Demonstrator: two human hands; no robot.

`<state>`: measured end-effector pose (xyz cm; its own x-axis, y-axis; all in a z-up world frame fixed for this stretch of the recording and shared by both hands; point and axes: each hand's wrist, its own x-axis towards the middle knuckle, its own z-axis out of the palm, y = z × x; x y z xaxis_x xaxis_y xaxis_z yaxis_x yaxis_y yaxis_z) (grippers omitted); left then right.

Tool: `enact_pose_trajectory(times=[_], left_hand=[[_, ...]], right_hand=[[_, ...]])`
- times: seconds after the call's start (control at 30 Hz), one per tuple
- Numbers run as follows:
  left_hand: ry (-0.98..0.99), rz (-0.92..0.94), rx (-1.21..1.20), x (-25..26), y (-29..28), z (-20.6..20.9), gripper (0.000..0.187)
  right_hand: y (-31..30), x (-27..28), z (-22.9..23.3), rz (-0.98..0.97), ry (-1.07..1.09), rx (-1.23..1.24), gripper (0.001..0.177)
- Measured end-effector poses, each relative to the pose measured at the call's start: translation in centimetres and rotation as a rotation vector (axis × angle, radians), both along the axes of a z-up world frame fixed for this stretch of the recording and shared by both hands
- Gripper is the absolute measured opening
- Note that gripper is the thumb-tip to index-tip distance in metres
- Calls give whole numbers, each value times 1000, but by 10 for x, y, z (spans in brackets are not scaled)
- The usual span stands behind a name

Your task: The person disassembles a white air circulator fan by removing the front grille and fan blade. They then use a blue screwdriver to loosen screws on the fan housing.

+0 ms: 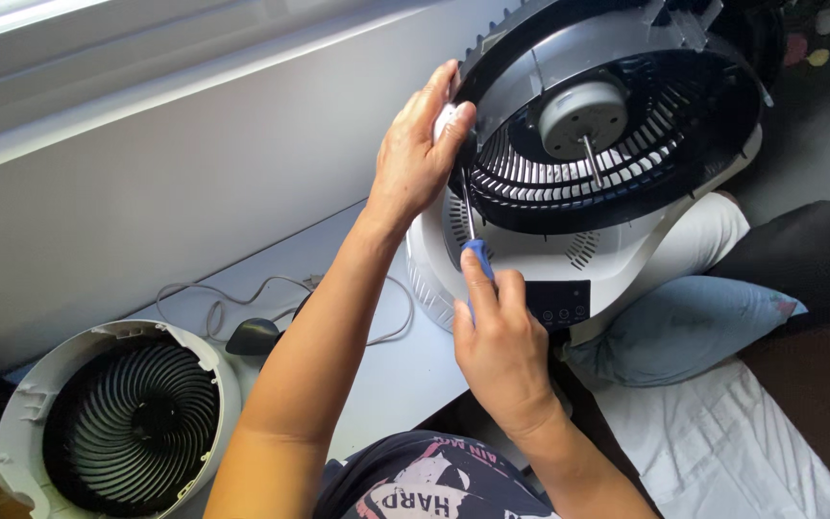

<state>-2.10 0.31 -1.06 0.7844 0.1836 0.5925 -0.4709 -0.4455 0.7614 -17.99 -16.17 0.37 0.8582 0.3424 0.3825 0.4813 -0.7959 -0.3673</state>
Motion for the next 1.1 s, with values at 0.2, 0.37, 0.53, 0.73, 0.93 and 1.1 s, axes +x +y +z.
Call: enact_pose_trajectory(times=[0.2,0.37,0.53,0.73,0.93,1.1], left_hand=[[35,0,13,0,-2,-2,57],[-71,24,55,-21,-5,-1,67],[-9,142,-52,-97,-33,-26,47],[458,-469,-885,-101,-43,-56,25],[549,-563,-1001,-98,-37,-53,18],[582,-648,-982,-102,-28,-43,21]], right_hand=[[-4,0,-4,9,-212,-314,53],[-12,0,2,59,-214,-344,53],[-13,-4,4,92,-88,73,71],[-17,-8,-14,125,68,402,82],[-50,-3,-26,303,866,1331,57],[-52,0,-30,220,1089,1334,47]])
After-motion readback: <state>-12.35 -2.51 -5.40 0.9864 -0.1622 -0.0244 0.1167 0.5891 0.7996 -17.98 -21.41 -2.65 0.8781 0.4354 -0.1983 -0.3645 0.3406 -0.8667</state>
